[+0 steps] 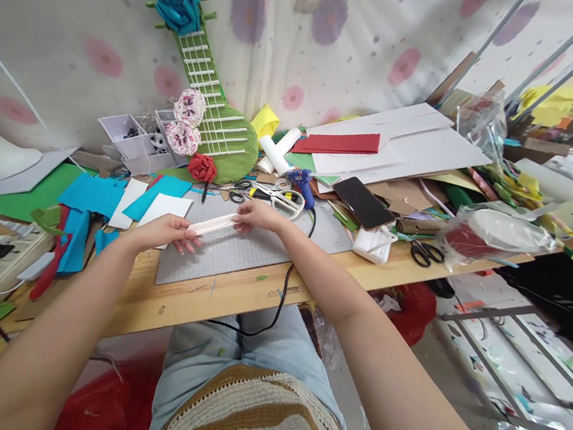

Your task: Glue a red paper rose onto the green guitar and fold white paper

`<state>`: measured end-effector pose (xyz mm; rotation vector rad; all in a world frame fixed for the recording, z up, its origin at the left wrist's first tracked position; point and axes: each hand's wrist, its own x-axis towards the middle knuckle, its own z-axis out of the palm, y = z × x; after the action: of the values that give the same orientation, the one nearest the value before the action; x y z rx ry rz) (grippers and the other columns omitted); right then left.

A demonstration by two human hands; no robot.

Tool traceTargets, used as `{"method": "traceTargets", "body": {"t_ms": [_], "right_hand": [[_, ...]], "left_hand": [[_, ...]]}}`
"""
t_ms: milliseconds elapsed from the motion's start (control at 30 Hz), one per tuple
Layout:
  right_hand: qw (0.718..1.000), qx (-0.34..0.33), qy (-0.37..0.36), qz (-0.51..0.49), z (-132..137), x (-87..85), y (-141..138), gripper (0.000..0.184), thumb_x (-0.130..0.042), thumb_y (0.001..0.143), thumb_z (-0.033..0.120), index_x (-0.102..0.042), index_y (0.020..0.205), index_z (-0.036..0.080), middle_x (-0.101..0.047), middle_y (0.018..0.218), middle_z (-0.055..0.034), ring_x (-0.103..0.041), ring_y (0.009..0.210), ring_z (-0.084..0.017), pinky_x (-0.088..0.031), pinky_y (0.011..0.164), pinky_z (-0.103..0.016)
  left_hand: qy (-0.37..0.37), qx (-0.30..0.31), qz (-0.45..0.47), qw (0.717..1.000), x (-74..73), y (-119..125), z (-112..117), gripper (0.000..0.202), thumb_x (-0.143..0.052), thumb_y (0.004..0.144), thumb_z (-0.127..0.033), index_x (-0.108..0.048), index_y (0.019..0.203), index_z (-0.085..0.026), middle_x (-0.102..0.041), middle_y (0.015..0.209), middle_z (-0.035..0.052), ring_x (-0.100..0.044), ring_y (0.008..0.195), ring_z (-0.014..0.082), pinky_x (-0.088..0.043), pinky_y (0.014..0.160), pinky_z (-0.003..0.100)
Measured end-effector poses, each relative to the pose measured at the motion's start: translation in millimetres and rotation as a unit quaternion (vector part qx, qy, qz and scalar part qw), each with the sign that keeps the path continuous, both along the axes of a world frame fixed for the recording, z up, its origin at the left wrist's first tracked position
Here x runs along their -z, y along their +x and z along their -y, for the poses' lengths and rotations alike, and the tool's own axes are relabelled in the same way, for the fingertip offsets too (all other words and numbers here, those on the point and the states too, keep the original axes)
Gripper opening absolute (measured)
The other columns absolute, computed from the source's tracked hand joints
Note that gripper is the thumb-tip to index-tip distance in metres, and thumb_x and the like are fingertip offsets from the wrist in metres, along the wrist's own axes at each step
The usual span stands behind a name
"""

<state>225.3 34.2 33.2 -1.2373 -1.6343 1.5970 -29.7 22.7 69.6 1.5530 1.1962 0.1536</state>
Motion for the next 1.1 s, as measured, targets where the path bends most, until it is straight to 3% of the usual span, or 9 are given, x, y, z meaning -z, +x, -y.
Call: {"method": "traceTargets", "body": {"t_ms": [133,333,533,700,867,1100], "right_hand": [[1.000,0.005,-0.018,-0.012,3,0.3,1,0.017,-0.072,0.074,0.025,-0.060,0.069,0.014,-0.067,0.062,-0.0004,-0.065,0.058,-0.011,-0.052,0.050,-0.017],[0.997,0.066,-0.025,-0.026,6,2.3,1,0.015,-0.067,0.078,0.016,-0.057,0.067,0.013,-0.066,0.059,-0.0016,-0.063,0.051,-0.008,-0.051,0.047,-0.016],[0.994,0.094,-0.016,-0.047,9,10.0,4,0.010,-0.062,0.081,0.014,-0.058,0.072,0.014,-0.067,0.064,-0.0019,-0.063,0.053,-0.008,-0.050,0.047,-0.017],[0.997,0.072,0.037,-0.011,8,18.6,8,0.006,-0.065,0.077,0.019,-0.062,0.076,0.015,-0.060,0.056,0.0026,-0.056,0.050,-0.007,-0.050,0.047,-0.017],[0.995,0.066,0.070,0.031,7,19.6,5,0.007,-0.062,0.078,0.019,-0.060,0.073,0.015,-0.056,0.056,0.0034,-0.052,0.047,-0.005,-0.047,0.045,-0.015],[0.995,0.017,0.097,0.025,5,10.4,-4,0.028,-0.058,0.082,0.041,-0.062,0.092,0.016,-0.058,0.070,0.0013,-0.052,0.058,-0.006,-0.046,0.048,-0.015]], "left_hand": [[-0.007,-0.011,-0.013,1.000,-1.8,-3,1,0.044,-0.075,0.058,-0.050,-0.066,0.079,-0.013,-0.073,0.092,0.0127,-0.067,0.065,0.0168,-0.052,0.057,0.026],[0.025,-0.044,0.007,0.999,-0.1,-10,-4,0.038,-0.071,0.064,-0.048,-0.065,0.080,-0.015,-0.073,0.094,0.0107,-0.066,0.065,0.0152,-0.053,0.057,0.026],[0.094,-0.097,-0.008,0.991,10.1,-16,-8,0.031,-0.064,0.071,-0.046,-0.062,0.070,-0.015,-0.064,0.060,0.0025,-0.053,0.045,0.0084,-0.045,0.049,0.022],[0.098,-0.079,-0.031,0.992,9.3,-10,-7,0.025,-0.065,0.071,-0.041,-0.064,0.068,-0.016,-0.056,0.048,-0.0009,-0.049,0.042,0.0078,-0.041,0.046,0.020],[0.102,-0.090,-0.036,0.990,4.2,-8,-11,0.026,-0.066,0.070,-0.042,-0.067,0.070,-0.016,-0.059,0.050,0.0010,-0.053,0.045,0.0094,-0.047,0.051,0.022],[0.104,-0.084,-0.043,0.990,9.3,-15,-20,0.030,-0.067,0.067,-0.045,-0.066,0.070,-0.015,-0.069,0.067,0.0054,-0.055,0.047,0.0093,-0.049,0.050,0.024]]}}
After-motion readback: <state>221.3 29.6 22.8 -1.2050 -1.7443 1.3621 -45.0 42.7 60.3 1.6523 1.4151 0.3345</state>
